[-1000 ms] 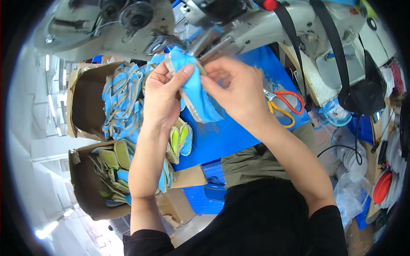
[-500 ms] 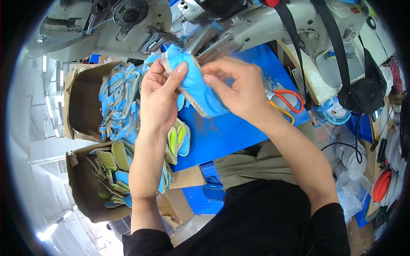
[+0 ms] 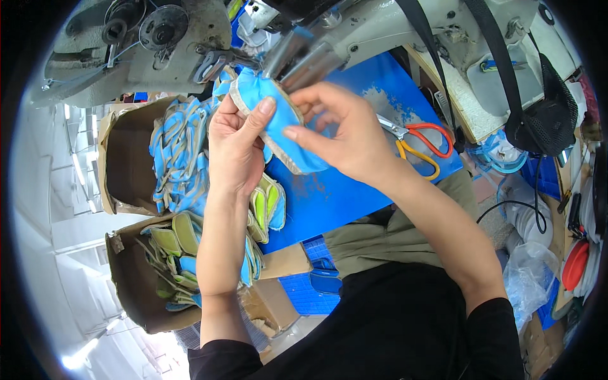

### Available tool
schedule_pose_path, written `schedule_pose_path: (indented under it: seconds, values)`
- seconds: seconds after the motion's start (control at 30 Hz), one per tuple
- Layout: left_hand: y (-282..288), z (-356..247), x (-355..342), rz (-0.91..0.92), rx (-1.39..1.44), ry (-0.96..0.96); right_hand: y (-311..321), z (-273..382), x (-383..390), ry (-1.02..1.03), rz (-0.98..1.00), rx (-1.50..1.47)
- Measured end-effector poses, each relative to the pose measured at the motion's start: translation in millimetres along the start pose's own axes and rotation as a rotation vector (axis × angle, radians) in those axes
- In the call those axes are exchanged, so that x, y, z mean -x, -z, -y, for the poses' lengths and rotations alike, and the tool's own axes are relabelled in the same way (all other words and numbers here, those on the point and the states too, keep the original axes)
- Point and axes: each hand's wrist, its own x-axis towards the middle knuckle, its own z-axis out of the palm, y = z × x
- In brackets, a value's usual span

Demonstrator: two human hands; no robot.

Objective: The person operates an industrial sewing machine to stitch the edges of blue and beige fabric masks. They guide the masks under the presser foot, trim excess thread with scissors, and inspect the finished seams before handling the next item.

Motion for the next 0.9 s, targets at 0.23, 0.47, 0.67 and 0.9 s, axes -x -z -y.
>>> schedule_pose_path:
  seconds: [0.23,0.47,0.67,0.9]
  values:
    - [7,11,-5,-0.011,0.038,-0.062,-4,-9,-2,0.003,-0.014,0.011]
    - [-1,15,-11,-0.064,-0.021,-0.191,-6,-12,-4,-0.056,0.005,-0.052]
    - [-8,10,-9,-0.074,0.048,-0.142,-3,-7,0,-0.128,0.027,-0.086]
    - [-12,-3,-10,-0.052,0.163,-0.05,-1,40,-7,-0.371,0.061,-0.146]
